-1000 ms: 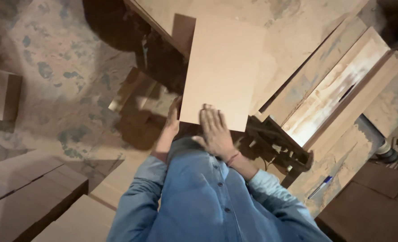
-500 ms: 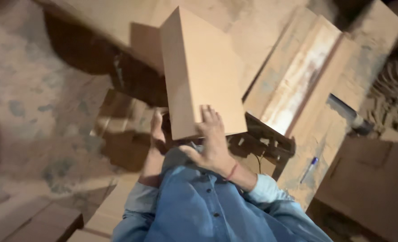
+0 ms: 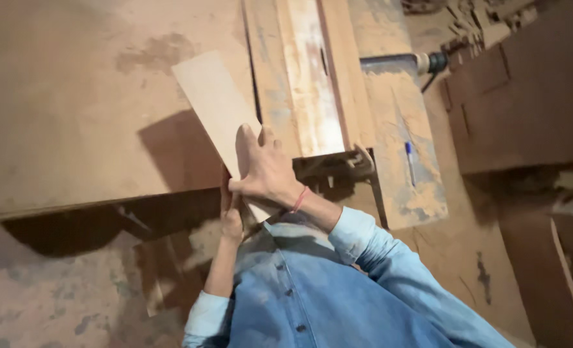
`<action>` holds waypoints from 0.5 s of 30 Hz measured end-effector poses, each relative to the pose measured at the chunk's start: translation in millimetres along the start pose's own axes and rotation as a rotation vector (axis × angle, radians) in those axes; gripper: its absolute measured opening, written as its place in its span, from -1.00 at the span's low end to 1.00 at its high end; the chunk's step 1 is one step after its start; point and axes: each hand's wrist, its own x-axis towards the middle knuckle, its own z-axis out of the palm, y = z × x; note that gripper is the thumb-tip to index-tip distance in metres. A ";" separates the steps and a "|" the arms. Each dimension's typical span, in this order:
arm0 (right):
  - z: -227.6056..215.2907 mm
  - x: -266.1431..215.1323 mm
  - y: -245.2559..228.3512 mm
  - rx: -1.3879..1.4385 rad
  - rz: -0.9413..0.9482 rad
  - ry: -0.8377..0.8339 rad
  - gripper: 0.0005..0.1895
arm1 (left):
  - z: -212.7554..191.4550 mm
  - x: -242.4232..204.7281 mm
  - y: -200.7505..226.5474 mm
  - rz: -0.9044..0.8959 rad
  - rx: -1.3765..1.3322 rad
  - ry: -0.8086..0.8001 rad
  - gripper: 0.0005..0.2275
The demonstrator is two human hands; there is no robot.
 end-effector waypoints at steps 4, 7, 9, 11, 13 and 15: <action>-29.9 -36.3 47.1 0.004 -0.035 0.156 0.20 | 25.1 -3.8 -6.5 -0.222 -0.189 -0.174 -0.31; -47.1 -72.6 88.5 -0.010 0.048 0.258 0.19 | 62.3 10.5 -20.6 0.066 -0.316 -0.514 -0.21; -54.9 -82.5 113.0 -0.142 0.102 0.321 0.20 | 88.6 30.9 -31.5 -0.203 -0.069 -0.484 -0.09; -61.3 -85.0 137.1 -0.195 0.131 0.347 0.21 | 116.3 45.8 -44.1 -0.351 0.073 -0.487 -0.01; -65.0 -83.6 154.4 -0.226 0.179 0.353 0.22 | 138.1 61.3 -54.3 -0.368 0.112 -0.534 0.03; -66.3 -79.6 164.5 -0.235 0.247 0.334 0.23 | 148.9 68.3 -59.9 -0.389 0.137 -0.535 0.05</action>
